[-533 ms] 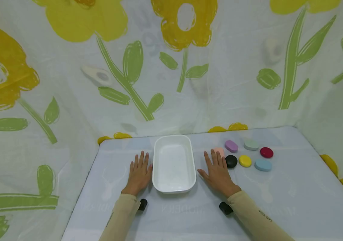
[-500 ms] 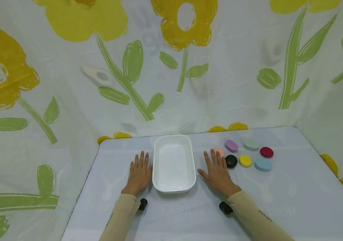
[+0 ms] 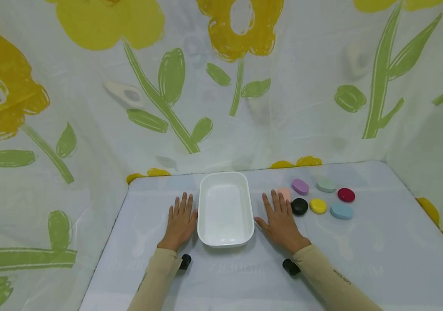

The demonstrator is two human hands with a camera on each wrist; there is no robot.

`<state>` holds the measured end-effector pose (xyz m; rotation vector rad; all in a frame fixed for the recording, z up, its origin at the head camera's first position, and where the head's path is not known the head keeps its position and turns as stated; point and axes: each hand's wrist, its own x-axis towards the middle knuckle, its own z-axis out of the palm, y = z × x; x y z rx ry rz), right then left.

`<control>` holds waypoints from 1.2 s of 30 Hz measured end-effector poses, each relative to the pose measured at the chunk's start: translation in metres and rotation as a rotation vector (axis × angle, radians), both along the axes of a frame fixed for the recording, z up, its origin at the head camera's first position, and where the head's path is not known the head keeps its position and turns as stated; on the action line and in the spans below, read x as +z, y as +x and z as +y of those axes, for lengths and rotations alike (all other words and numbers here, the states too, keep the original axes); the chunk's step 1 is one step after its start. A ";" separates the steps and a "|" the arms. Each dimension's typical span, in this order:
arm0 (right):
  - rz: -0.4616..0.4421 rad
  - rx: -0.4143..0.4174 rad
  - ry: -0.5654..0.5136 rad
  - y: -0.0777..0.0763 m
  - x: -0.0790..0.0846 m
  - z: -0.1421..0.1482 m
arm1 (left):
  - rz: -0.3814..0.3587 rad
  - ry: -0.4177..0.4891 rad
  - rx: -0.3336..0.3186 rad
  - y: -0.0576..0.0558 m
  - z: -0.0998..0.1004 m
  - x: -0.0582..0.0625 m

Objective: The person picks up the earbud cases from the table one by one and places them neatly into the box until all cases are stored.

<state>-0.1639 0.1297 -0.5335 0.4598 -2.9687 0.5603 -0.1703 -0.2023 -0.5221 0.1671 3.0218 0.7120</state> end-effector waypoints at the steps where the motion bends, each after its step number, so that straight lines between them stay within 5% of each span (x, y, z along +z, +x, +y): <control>1: -0.003 -0.005 0.002 0.000 0.000 0.001 | 0.004 0.005 -0.002 0.000 0.000 0.000; 9: -0.058 -0.068 -0.010 -0.001 0.003 0.012 | -0.040 0.104 0.020 -0.004 0.002 0.001; 21: 0.049 -0.207 -0.089 0.000 0.004 0.045 | -0.061 0.618 0.117 -0.001 0.012 0.013; 30: -0.037 -0.297 -0.137 0.000 0.005 0.058 | -0.124 0.788 0.292 -0.001 0.025 0.023; 36: -0.059 -0.299 -0.138 0.002 0.006 0.061 | -0.172 0.849 0.343 -0.001 0.028 0.021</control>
